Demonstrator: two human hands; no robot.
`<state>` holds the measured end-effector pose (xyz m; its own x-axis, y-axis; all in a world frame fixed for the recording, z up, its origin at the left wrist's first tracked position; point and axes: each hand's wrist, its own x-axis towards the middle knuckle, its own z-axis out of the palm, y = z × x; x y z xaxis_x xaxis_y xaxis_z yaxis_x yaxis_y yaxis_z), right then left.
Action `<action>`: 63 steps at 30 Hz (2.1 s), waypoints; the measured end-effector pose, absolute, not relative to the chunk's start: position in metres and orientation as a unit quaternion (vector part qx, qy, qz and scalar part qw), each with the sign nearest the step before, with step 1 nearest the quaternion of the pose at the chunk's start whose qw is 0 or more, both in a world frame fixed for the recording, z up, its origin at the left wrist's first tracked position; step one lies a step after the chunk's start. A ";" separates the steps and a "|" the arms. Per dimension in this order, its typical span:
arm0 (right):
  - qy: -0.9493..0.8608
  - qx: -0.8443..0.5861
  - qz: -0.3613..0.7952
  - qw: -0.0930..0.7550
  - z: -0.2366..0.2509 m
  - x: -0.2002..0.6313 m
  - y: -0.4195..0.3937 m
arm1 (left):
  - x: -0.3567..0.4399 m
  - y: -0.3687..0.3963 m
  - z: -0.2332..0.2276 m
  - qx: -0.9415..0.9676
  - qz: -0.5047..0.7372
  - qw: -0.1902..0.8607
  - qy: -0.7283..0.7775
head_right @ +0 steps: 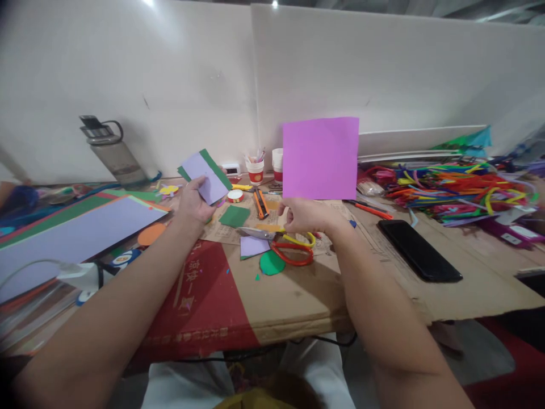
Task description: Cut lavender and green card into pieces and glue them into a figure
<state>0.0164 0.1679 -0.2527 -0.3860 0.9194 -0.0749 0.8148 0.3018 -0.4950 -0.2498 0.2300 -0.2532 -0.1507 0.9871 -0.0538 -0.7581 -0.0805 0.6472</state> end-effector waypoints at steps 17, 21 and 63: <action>-0.843 -0.516 0.154 -0.004 -0.249 -0.016 0.147 | -0.249 0.235 -0.261 0.183 0.701 0.614 0.313; -0.830 -0.513 0.207 0.071 -0.237 -0.001 0.146 | -0.253 0.237 -0.261 0.166 0.723 0.595 0.311; -0.664 -0.645 0.197 0.322 -0.281 -0.024 0.187 | -0.269 0.224 -0.261 0.581 0.326 0.594 0.451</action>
